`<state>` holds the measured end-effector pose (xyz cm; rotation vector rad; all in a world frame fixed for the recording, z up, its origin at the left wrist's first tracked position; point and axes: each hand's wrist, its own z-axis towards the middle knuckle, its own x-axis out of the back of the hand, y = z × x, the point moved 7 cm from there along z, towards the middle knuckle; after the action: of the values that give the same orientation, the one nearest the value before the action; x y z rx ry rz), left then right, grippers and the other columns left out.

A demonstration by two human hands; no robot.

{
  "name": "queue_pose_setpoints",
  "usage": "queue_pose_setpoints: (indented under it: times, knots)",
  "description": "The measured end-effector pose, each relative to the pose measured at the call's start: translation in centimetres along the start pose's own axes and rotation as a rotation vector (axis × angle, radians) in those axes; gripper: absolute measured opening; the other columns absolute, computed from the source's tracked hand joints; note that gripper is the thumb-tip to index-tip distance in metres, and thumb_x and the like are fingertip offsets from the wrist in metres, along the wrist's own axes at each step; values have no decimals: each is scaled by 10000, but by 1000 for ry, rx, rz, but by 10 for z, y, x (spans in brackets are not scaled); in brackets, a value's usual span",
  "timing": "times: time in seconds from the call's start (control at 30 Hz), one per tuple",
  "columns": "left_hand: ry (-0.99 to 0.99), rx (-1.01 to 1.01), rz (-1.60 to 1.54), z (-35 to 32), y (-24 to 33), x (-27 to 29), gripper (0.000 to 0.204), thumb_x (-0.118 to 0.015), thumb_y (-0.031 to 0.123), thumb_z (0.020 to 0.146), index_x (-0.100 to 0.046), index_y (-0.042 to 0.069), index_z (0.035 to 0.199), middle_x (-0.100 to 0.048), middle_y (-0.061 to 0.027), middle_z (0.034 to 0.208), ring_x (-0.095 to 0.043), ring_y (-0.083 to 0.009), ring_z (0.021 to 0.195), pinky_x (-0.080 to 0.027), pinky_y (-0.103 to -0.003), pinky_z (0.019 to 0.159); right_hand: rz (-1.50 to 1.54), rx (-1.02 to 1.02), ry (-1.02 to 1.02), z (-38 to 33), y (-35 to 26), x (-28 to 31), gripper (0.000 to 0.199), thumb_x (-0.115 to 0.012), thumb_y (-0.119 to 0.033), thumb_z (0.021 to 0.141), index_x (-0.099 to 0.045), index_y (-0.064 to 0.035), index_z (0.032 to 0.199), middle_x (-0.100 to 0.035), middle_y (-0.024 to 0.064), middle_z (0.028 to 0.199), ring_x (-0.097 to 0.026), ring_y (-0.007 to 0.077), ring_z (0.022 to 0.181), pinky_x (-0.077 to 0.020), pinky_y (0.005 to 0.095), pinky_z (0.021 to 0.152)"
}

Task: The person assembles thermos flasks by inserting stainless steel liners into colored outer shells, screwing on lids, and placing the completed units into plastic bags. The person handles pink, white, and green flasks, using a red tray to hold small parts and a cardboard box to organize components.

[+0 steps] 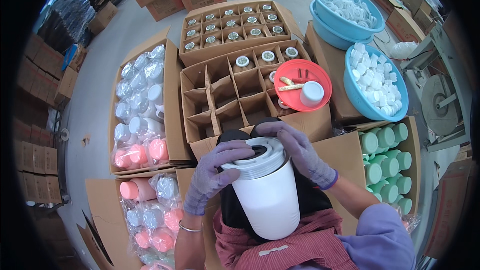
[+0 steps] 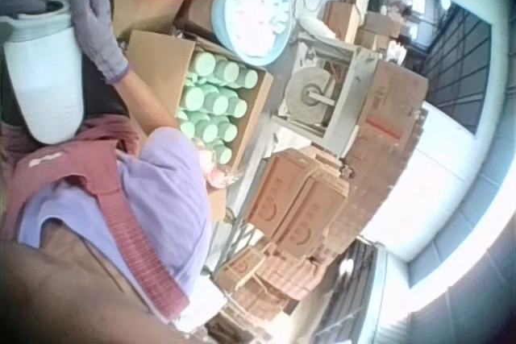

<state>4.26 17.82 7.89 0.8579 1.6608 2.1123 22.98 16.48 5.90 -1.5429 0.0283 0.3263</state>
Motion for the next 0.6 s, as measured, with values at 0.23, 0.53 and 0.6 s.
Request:
queue_pose_setpoints:
  times: [0.23,0.53,0.6]
  knots:
    - [93,6,195,-10,28,-19,446,-637,376,911,-679,20,1177,-660,-184,1183,-605,-340,1183,-460,-394,1015,-15,-10,-242,6,9,-8,443,-350,-288,1076,-617,26,1239,-627,110,1211,-570,175,1181,-416,314,1051]
    - [301,92,-506,-9,-34,-44,499,-448,237,1032,-421,-27,1454,-481,-160,1464,-456,-258,1361,-324,-376,1165,-804,488,-470,-61,-98,-37,372,-568,-188,945,-627,-67,1292,-635,128,1230,-589,308,1146,-428,453,1031]
    - [165,-75,-208,-9,-27,-73,570,-502,161,1008,-322,10,1528,-334,-127,1583,-304,-215,1463,-226,-378,1221,-752,555,-566,-76,-116,-36,402,-629,-198,912,-637,-85,1298,-636,121,1214,-601,306,1104,-455,432,989]
